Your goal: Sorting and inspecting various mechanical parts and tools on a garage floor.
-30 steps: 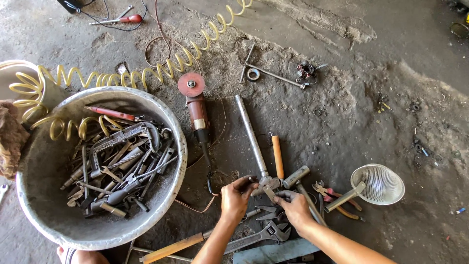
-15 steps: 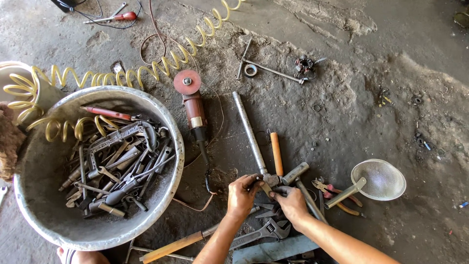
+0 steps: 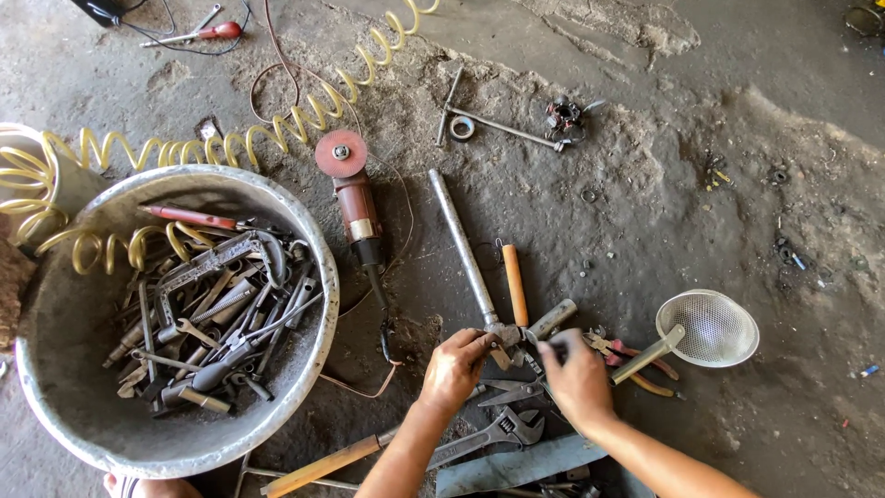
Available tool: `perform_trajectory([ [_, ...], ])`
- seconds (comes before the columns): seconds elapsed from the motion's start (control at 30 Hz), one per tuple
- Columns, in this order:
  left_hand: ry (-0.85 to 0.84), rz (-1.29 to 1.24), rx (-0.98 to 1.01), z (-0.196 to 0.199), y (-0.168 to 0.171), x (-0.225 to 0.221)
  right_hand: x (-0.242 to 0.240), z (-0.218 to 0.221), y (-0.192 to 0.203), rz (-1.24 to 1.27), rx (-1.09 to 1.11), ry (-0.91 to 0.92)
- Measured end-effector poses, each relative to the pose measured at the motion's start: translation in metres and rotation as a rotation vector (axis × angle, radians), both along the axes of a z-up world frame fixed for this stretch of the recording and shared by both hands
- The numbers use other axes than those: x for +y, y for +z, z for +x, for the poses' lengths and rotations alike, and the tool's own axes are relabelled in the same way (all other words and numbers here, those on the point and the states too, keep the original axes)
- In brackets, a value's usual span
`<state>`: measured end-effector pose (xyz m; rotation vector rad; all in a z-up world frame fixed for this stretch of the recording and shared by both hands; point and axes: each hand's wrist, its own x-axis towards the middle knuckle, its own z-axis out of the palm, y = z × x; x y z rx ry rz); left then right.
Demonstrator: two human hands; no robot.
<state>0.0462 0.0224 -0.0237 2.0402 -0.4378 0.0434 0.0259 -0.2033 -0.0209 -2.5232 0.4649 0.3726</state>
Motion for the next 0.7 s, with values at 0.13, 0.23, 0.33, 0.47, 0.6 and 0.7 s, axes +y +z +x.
perform_trajectory([
  [0.13,0.001,0.027,-0.046,-0.003,0.001,-0.002,-0.046,-0.012,-0.034,-0.208,-0.072,0.19],
  [0.23,0.017,0.021,-0.041,-0.005,-0.001,-0.004,-0.058,-0.019,-0.055,-0.356,-0.16,0.399],
  [0.33,0.029,0.017,-0.032,-0.005,0.0,-0.004,-0.048,-0.009,-0.023,-0.306,-0.003,0.347],
  [0.47,0.058,0.016,-0.017,-0.006,0.005,-0.004,-0.037,0.002,0.039,-0.11,0.183,0.246],
  [0.6,0.056,0.028,-0.026,-0.006,0.001,-0.005,-0.028,-0.012,0.064,0.084,-0.288,0.429],
  [0.7,0.068,0.007,-0.036,-0.005,0.0,-0.006,-0.007,-0.032,0.067,0.131,-0.593,0.515],
])
